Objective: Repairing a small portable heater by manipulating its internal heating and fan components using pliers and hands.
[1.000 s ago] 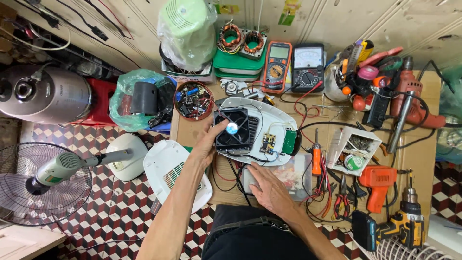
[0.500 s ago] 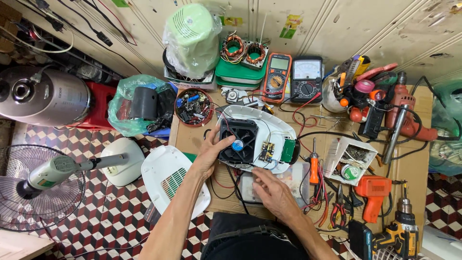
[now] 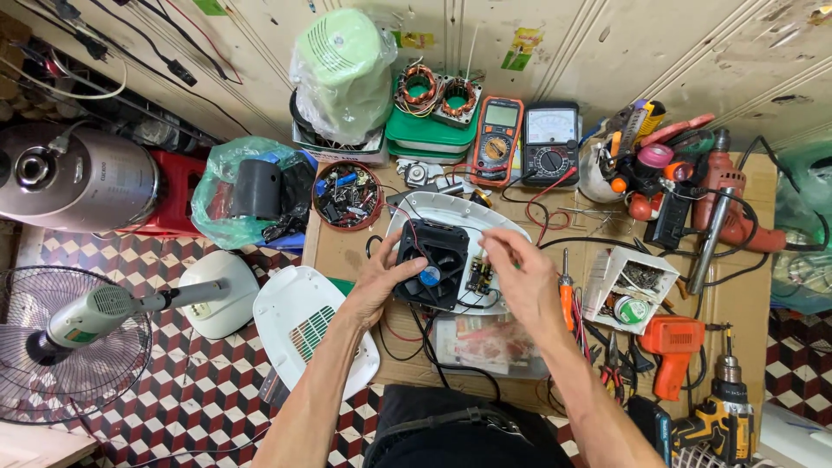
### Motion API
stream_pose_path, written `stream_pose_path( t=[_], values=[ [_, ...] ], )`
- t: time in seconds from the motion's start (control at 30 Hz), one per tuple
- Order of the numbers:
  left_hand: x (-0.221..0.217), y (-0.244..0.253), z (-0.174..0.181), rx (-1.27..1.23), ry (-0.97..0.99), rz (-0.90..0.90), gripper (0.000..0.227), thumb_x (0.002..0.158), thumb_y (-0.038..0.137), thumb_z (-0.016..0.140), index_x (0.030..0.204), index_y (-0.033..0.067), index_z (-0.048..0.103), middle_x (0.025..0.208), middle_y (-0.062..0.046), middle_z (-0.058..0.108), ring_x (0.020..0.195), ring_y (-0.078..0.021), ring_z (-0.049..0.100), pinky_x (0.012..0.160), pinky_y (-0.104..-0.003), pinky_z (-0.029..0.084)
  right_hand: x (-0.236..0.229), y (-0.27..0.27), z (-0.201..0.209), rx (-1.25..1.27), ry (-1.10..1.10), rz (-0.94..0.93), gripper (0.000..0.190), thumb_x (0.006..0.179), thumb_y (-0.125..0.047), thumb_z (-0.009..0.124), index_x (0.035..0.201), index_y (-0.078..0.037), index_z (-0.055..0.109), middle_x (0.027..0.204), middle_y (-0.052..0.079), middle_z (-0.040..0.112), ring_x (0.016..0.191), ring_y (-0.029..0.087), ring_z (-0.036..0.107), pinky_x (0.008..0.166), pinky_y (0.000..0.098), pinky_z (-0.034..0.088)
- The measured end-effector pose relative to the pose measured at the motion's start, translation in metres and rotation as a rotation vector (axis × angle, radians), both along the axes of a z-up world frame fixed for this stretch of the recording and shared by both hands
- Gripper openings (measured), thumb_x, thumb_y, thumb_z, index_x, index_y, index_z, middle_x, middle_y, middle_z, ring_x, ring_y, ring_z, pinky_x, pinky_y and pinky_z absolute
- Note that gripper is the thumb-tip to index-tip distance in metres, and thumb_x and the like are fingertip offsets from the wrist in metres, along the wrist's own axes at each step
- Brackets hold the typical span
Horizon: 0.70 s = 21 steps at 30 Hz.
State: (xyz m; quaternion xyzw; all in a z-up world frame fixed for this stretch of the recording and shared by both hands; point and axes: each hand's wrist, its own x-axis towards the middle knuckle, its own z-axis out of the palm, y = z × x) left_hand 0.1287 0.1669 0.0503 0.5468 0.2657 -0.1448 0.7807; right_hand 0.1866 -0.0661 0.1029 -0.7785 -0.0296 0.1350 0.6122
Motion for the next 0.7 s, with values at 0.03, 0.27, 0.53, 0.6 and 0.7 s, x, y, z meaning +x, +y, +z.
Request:
stream_pose_path(
  t=[0.03, 0.27, 0.53, 0.6, 0.7],
  values=[
    [-0.001, -0.001, 0.003, 0.001, -0.001, -0.004, 0.102, 0.075, 0.024, 0.084, 0.158, 0.0042, 0.03, 0.139, -0.014, 0.062, 0.127, -0.0232, 0.061, 0.104, -0.036, 0.051, 0.014, 0.009, 0.0, 0.001, -0.001, -0.004, 0.025, 0.1, -0.017, 0.065, 0.119, -0.002, 0.073, 0.094, 0.008, 0.072, 0.078, 0.01, 0.062, 0.069, 0.024, 0.051],
    [-0.001, -0.005, 0.012, 0.047, -0.005, -0.121, 0.106, 0.069, 0.026, 0.088, 0.158, 0.0084, 0.034, 0.137, -0.014, 0.064, 0.124, -0.023, 0.061, 0.104, -0.036, 0.049, 0.084, 0.069, 0.0, -0.124, -0.062, 0.411, 0.044, 0.084, -0.019, 0.072, 0.126, -0.009, 0.064, 0.107, -0.001, 0.071, 0.076, 0.013, 0.059, 0.067, 0.0297, 0.051],
    [0.001, -0.002, 0.011, 0.038, 0.003, -0.148, 0.105, 0.069, 0.027, 0.089, 0.158, 0.0109, 0.035, 0.138, -0.012, 0.063, 0.126, -0.0217, 0.06, 0.106, -0.035, 0.046, 0.088, 0.071, -0.028, -0.048, 0.004, 0.302, 0.024, 0.097, -0.018, 0.069, 0.112, -0.001, 0.077, 0.088, 0.007, 0.074, 0.074, 0.011, 0.059, 0.067, 0.0274, 0.05],
    [0.003, 0.001, 0.008, -0.003, 0.017, -0.118, 0.104, 0.069, 0.026, 0.089, 0.157, 0.0108, 0.035, 0.137, -0.013, 0.064, 0.126, -0.0222, 0.06, 0.105, -0.035, 0.047, 0.088, 0.058, -0.035, 0.277, 0.144, 0.095, 0.023, 0.096, -0.016, 0.068, 0.108, 0.003, 0.075, 0.09, 0.006, 0.073, 0.073, 0.011, 0.067, 0.063, 0.0266, 0.052],
    [0.006, 0.006, -0.001, 0.013, 0.027, -0.137, 0.102, 0.07, 0.026, 0.088, 0.157, 0.0111, 0.037, 0.135, -0.013, 0.064, 0.125, -0.0213, 0.06, 0.106, -0.034, 0.048, 0.073, 0.028, -0.042, 0.27, 0.223, -0.012, 0.021, 0.098, -0.016, 0.066, 0.106, 0.002, 0.075, 0.092, 0.007, 0.075, 0.077, 0.01, 0.069, 0.069, 0.0251, 0.055]
  ],
)
